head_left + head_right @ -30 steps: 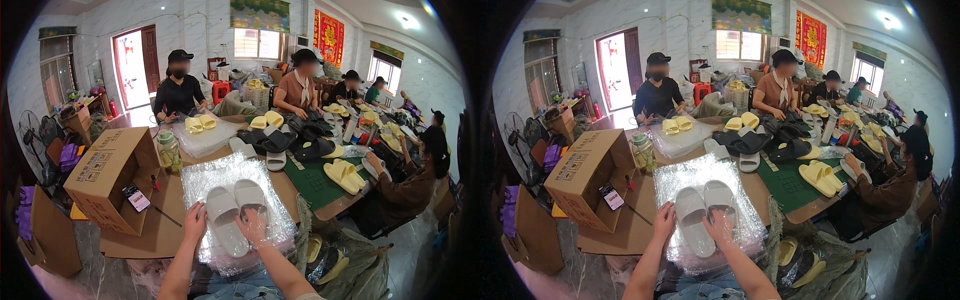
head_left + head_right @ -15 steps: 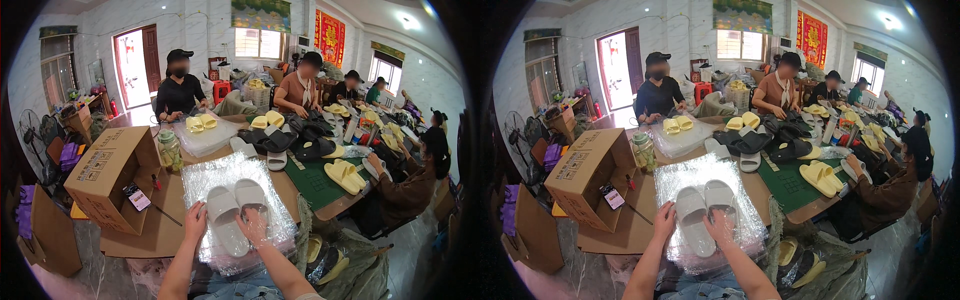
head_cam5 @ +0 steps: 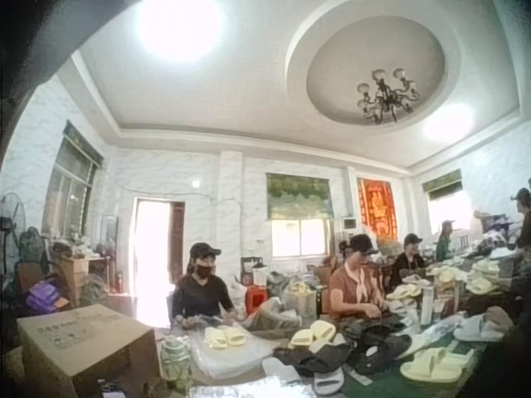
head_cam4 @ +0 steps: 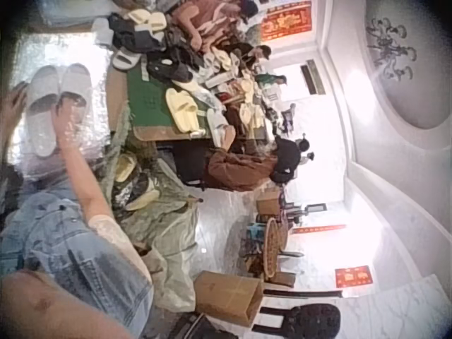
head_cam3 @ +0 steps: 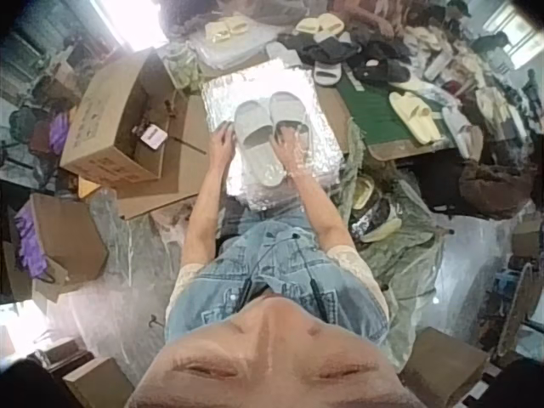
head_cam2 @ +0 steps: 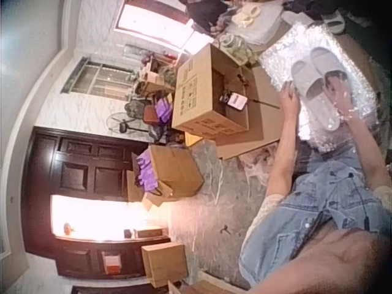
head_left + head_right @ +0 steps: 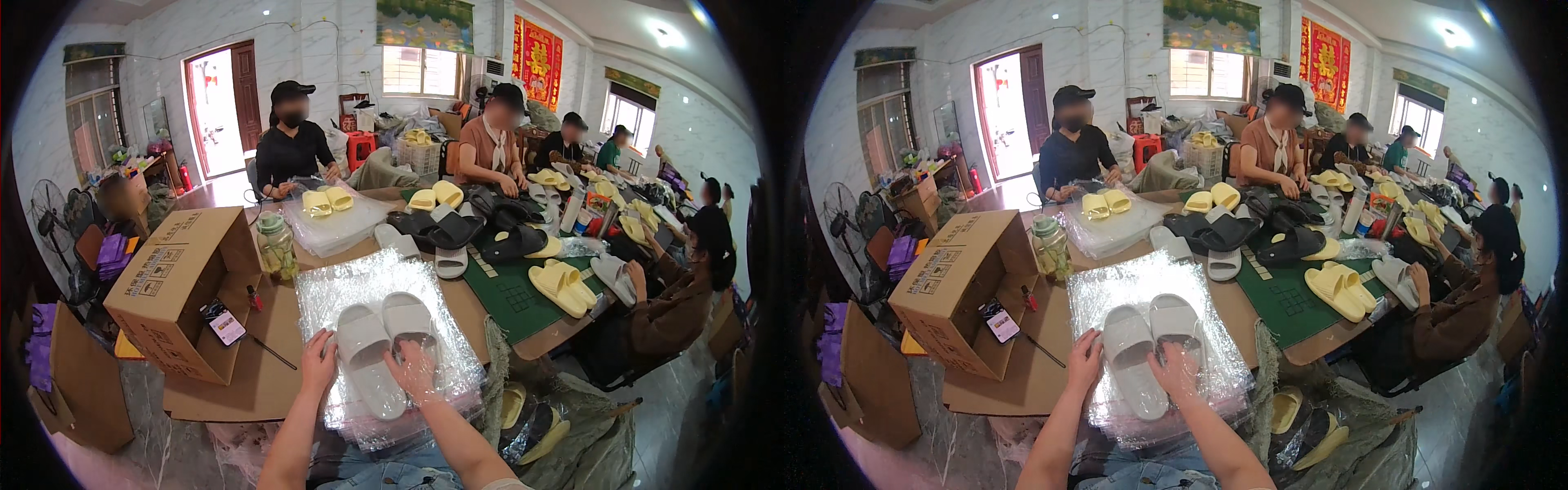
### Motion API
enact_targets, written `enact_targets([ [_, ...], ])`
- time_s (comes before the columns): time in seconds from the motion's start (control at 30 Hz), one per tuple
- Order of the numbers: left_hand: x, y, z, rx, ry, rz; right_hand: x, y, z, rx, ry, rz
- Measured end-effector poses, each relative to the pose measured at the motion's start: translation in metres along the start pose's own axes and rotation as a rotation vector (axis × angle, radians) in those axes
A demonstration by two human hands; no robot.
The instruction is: The person sits at a table in a workshop and repeatedly picks up pairs of slippers in various colors. They place each pair into a clear plastic bag and then set the packaged slippers aside. The process is repetitive, involving handling the slippers and the packaging material by hand.
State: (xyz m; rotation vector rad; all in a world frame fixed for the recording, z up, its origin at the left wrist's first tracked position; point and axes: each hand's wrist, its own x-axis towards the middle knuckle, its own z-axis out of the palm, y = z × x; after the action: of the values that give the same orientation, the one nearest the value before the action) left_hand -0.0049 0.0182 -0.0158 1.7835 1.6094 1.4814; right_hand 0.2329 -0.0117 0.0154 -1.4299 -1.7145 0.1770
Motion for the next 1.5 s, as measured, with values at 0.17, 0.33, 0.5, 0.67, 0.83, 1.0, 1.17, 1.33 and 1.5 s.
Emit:
enact_targets([
  [0.17, -0.001, -0.002, 0.001, 0.008, 0.005, 0.014, -0.001, 0.006, 0.005, -0.001, 0.057, -0.043],
  [0.33, -0.001, -0.015, 0.007, 0.15, 0.223, -0.065, 0.001, 0.002, 0.004, -0.042, 0.024, -0.007],
  [0.5, -0.001, -0.01, 0.006, 0.259, 0.116, -0.063, -0.002, 0.012, 0.008, -0.031, -0.036, 0.006],
  [0.67, -0.001, 0.001, 0.0, 0.187, 0.122, -0.08, -0.007, 0.016, 0.012, 0.086, 0.08, -0.057],
  [0.83, -0.002, -0.013, -0.003, 0.128, 0.158, -0.106, -0.008, 0.003, -0.001, 0.11, 0.015, -0.065],
  [1.0, -0.003, 0.018, -0.009, 0.177, 0.176, 0.172, -0.011, 0.011, -0.002, 0.108, 0.111, -0.147],
  [1.17, 0.004, 0.011, -0.011, -0.014, 0.17, 0.181, -0.007, 0.003, -0.006, 0.196, 0.233, -0.218],
  [1.33, 0.015, 0.026, 0.004, -0.925, -0.064, -0.471, -0.011, 0.008, 0.002, 0.156, 0.27, -0.226],
  [1.5, -0.006, 0.051, 0.021, -1.174, -0.373, -0.803, -0.02, 0.035, 0.018, 0.017, 0.252, -0.279],
])
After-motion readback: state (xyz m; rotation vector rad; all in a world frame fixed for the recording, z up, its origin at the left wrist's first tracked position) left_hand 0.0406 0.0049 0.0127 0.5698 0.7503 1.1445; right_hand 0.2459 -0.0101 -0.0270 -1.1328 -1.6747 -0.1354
